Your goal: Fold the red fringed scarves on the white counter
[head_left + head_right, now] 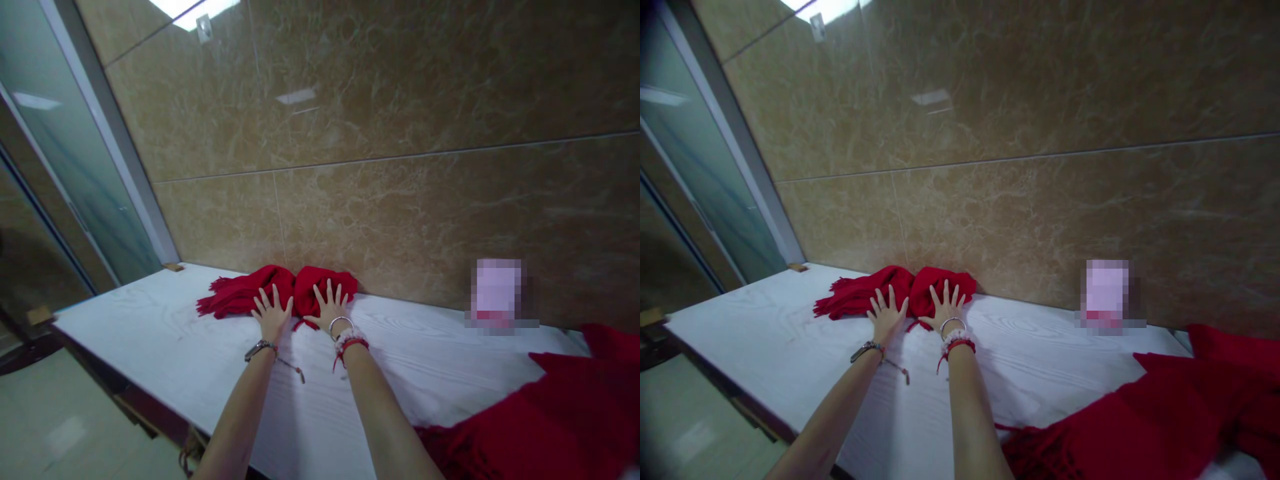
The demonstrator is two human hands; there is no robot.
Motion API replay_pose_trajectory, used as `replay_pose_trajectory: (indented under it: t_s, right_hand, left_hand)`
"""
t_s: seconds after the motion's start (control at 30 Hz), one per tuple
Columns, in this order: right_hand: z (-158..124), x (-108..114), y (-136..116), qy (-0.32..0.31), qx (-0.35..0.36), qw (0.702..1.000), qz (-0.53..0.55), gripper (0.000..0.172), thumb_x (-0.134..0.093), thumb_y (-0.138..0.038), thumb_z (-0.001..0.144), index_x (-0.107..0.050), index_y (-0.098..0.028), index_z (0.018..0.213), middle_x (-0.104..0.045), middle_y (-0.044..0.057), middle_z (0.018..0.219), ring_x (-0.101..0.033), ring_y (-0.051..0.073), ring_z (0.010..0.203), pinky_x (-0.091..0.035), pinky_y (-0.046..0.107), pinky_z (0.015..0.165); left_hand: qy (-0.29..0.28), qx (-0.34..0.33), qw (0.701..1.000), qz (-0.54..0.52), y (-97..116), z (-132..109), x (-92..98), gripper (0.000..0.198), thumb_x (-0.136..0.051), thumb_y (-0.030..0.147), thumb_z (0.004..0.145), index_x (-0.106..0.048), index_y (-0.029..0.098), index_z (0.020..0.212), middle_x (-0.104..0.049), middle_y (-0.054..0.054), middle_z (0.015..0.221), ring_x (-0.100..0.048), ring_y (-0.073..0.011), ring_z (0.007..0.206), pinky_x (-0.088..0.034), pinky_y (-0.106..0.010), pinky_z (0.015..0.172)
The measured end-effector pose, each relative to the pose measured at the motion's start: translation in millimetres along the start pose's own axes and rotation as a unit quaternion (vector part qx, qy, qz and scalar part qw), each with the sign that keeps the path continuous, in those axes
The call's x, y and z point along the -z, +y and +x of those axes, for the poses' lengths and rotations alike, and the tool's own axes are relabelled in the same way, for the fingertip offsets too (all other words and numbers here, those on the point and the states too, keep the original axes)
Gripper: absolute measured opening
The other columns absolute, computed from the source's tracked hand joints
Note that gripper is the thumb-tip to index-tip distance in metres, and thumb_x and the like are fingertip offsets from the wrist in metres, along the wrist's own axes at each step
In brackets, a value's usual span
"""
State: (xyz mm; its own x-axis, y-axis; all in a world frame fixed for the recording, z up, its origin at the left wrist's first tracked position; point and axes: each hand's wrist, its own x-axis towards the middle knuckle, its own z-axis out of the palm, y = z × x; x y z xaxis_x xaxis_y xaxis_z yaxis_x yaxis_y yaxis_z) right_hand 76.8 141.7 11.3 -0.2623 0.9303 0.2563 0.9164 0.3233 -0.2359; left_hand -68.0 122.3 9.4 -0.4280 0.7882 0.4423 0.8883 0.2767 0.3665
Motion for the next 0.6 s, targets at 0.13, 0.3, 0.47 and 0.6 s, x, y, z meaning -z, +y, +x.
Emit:
replay_pose_trajectory:
  t_s: [0.13,0.3,0.47,0.6]
  right_hand:
    - [16,-7,0,0.016,-0.007,1.0,0.007,0.09,-0.048,-0.066,0.067,-0.008,-0.029,0.139,0.005,0.011,0.147,0.005,0.041,0.129,-0.005,0.06,0.097]
    - [29,-12,-3,0.035,-0.016,0.999,0.007,0.086,-0.052,-0.059,0.07,-0.009,-0.031,0.139,0.003,0.009,0.147,0.003,0.039,0.13,-0.005,0.06,0.097]
    - [35,-16,-9,0.051,-0.037,0.998,0.015,0.086,-0.059,-0.052,0.069,-0.012,-0.033,0.138,0.002,0.011,0.147,0.001,0.04,0.13,-0.004,0.062,0.096]
    - [38,-18,-13,0.069,-0.06,0.996,0.016,0.084,-0.062,-0.046,0.069,-0.014,-0.034,0.137,-0.001,0.01,0.147,-0.001,0.04,0.13,-0.003,0.064,0.095]
  left_hand:
    - [-0.016,-0.009,1.0,0.004,3,11,-6.0,0.064,-0.036,0.046,0.086,-0.017,0.016,0.139,-0.009,-0.017,0.145,-0.012,-0.0372,0.13,-0.02,-0.054,0.099]
    - [-0.036,-0.007,0.999,-0.004,5,26,-16.4,0.064,-0.033,0.047,0.086,-0.015,0.016,0.139,-0.009,-0.017,0.145,-0.014,-0.0363,0.13,-0.021,-0.054,0.099]
    - [-0.055,-0.004,0.998,-0.013,4,38,-23.9,0.064,-0.032,0.047,0.087,-0.012,0.017,0.14,-0.01,-0.016,0.145,-0.016,-0.0349,0.13,-0.022,-0.053,0.099]
    - [-0.065,-0.002,0.998,-0.013,3,41,-27.0,0.064,-0.031,0.047,0.087,-0.012,0.017,0.14,-0.01,-0.016,0.145,-0.016,-0.0342,0.13,-0.023,-0.053,0.099]
